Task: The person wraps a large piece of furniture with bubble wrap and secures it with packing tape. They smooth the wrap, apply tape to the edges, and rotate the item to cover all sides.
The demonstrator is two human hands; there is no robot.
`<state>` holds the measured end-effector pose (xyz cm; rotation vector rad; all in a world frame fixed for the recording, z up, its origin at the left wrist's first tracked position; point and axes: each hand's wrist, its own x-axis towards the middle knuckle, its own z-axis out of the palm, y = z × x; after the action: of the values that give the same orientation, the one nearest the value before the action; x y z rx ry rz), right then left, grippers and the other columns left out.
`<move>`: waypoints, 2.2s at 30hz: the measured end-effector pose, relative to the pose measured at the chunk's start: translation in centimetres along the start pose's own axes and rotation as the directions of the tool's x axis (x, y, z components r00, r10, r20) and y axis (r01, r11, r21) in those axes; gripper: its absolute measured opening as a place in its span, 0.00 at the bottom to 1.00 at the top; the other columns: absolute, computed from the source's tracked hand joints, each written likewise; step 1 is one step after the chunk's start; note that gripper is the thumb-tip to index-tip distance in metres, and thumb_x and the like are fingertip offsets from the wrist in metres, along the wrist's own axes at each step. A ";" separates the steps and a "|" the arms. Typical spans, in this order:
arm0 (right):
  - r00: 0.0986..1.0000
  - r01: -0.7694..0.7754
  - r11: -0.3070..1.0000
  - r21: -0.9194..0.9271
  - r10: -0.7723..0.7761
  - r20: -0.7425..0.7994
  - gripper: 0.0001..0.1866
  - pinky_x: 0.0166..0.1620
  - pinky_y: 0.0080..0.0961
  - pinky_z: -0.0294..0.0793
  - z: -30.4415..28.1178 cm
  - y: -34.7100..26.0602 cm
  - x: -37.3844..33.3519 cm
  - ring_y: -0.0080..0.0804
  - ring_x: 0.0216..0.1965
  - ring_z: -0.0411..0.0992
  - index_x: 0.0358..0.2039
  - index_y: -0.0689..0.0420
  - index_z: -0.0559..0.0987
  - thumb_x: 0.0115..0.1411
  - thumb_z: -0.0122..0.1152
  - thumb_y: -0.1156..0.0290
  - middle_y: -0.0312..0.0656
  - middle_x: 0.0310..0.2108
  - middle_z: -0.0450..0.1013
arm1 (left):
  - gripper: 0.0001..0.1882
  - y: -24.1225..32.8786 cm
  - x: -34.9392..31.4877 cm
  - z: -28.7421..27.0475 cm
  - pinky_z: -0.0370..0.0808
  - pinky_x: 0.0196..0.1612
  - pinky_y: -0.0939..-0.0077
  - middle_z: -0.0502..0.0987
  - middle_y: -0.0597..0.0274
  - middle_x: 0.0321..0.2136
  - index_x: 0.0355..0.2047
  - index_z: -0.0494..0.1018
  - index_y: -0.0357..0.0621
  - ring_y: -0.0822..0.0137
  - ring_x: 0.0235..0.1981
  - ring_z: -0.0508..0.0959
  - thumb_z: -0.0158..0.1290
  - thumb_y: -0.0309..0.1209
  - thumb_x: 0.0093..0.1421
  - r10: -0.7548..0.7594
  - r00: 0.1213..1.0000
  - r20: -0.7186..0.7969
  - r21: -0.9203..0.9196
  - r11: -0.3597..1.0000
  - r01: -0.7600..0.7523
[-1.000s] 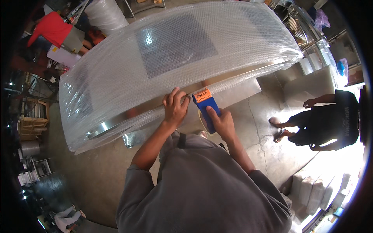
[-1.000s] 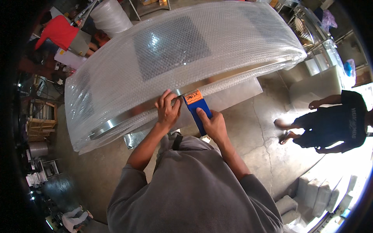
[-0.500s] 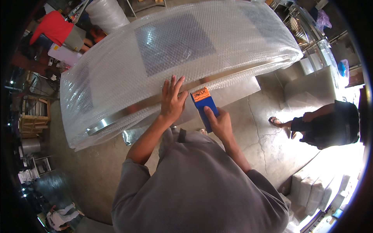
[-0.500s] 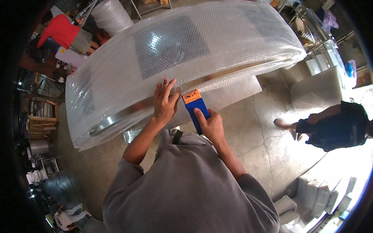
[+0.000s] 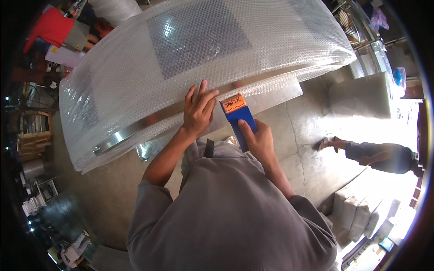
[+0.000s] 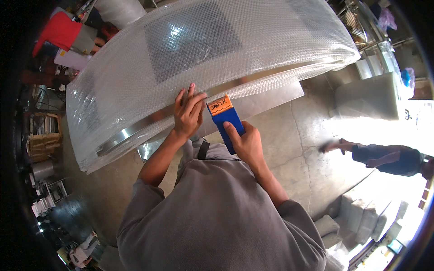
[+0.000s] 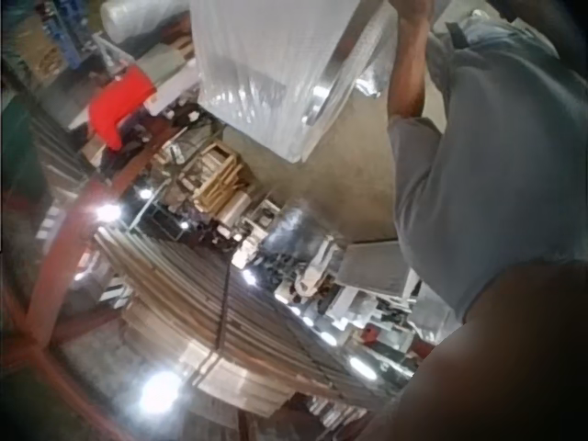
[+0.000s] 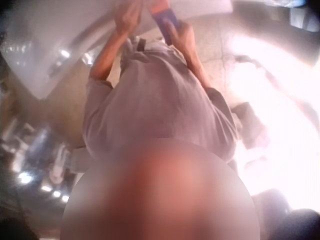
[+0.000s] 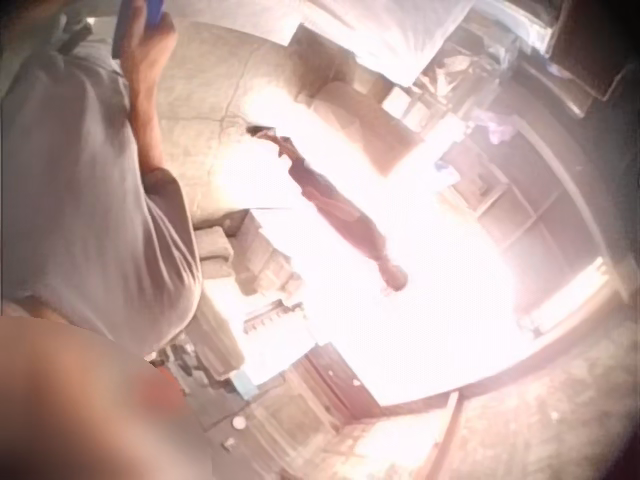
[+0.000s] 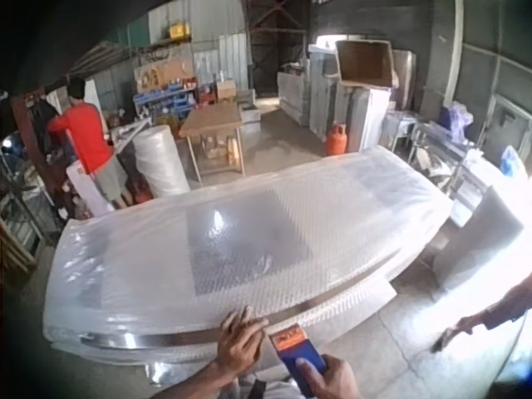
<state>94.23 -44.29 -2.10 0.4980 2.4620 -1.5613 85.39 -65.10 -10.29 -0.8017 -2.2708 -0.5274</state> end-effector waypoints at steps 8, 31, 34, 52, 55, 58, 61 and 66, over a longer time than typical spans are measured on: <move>1.000 0.011 0.999 0.039 -0.011 0.002 0.30 0.28 0.31 0.73 0.3 0.7 -0.1 0.29 0.22 0.75 0.31 0.70 0.81 0.66 0.66 0.47 0.47 0.20 0.77 | 0.02 0.1 0.2 -0.1 0.67 0.66 0.48 0.78 0.63 0.57 0.33 0.80 0.42 0.56 0.68 0.71 0.59 0.24 0.64 -0.054 0.998 0.023 -0.011 0.998 0.054; 0.997 -0.058 0.995 0.086 0.054 0.046 0.31 0.29 0.31 0.74 0.0 1.3 -0.6 0.28 0.23 0.75 0.34 0.70 0.82 0.65 0.67 0.46 0.47 0.20 0.77 | 0.04 -0.2 0.4 0.2 0.66 0.57 0.61 0.84 0.69 0.41 0.35 0.78 0.46 0.64 0.58 0.81 0.62 0.23 0.62 -0.050 0.998 -0.049 -0.055 0.997 0.047; 0.998 -0.055 0.996 0.075 0.052 0.041 0.31 0.28 0.31 0.74 -0.1 1.3 -0.8 0.28 0.23 0.75 0.33 0.70 0.82 0.65 0.67 0.47 0.47 0.20 0.77 | 0.04 0.0 0.5 0.1 0.66 0.58 0.62 0.84 0.68 0.39 0.35 0.79 0.46 0.64 0.57 0.82 0.62 0.23 0.62 -0.067 0.996 -0.051 -0.052 0.997 0.064; 0.997 -0.067 0.993 0.095 0.063 0.043 0.28 0.32 0.28 0.76 -0.2 5.4 -4.7 0.26 0.27 0.76 0.36 0.71 0.82 0.65 0.69 0.51 0.45 0.24 0.79 | 0.07 0.6 0.6 0.7 0.68 0.54 0.62 0.82 0.61 0.55 0.36 0.73 0.49 0.62 0.55 0.82 0.61 0.31 0.66 -0.173 0.985 -0.002 0.027 0.984 0.173; 0.995 -0.096 0.969 0.228 0.096 0.010 0.27 0.34 0.25 0.76 -3.4 7.5 -6.5 0.22 0.30 0.75 0.37 0.70 0.82 0.65 0.69 0.52 0.42 0.26 0.79 | 0.07 0.6 0.0 0.8 0.68 0.55 0.60 0.82 0.65 0.56 0.38 0.72 0.51 0.62 0.59 0.80 0.61 0.33 0.66 -0.140 0.989 0.047 0.117 0.984 0.134; 1.000 0.016 0.951 0.307 -0.018 0.003 0.26 0.35 0.23 0.75 -5.4 9.1 -6.7 0.20 0.31 0.74 0.37 0.70 0.81 0.62 0.71 0.53 0.41 0.27 0.79 | 0.07 0.8 -0.5 0.6 0.68 0.57 0.60 0.81 0.65 0.56 0.40 0.73 0.50 0.62 0.60 0.79 0.60 0.32 0.67 -0.109 0.992 0.065 0.111 0.989 0.101; 0.993 0.119 0.954 0.275 -0.117 -0.023 0.26 0.36 0.23 0.75 -7.1 10.3 -7.0 0.21 0.33 0.74 0.38 0.70 0.81 0.60 0.73 0.54 0.41 0.29 0.80 | 0.10 1.0 -0.4 0.7 0.67 0.60 0.60 0.81 0.64 0.57 0.46 0.73 0.50 0.61 0.62 0.77 0.61 0.32 0.66 -0.127 0.991 0.050 0.095 0.988 0.122; 0.995 0.093 0.956 0.277 -0.078 -0.063 0.26 0.37 0.25 0.75 -6.8 12.2 -8.0 0.20 0.35 0.73 0.39 0.69 0.81 0.60 0.73 0.54 0.40 0.29 0.79 | 0.20 1.7 0.7 0.0 0.63 0.67 0.54 0.73 0.59 0.64 0.56 0.74 0.50 0.58 0.69 0.68 0.62 0.32 0.63 -0.165 0.977 0.132 0.150 0.978 0.145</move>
<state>106.37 -34.82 -6.85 0.4842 2.3370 -1.9710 86.15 -63.56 -9.58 -0.6134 -2.4874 -0.3857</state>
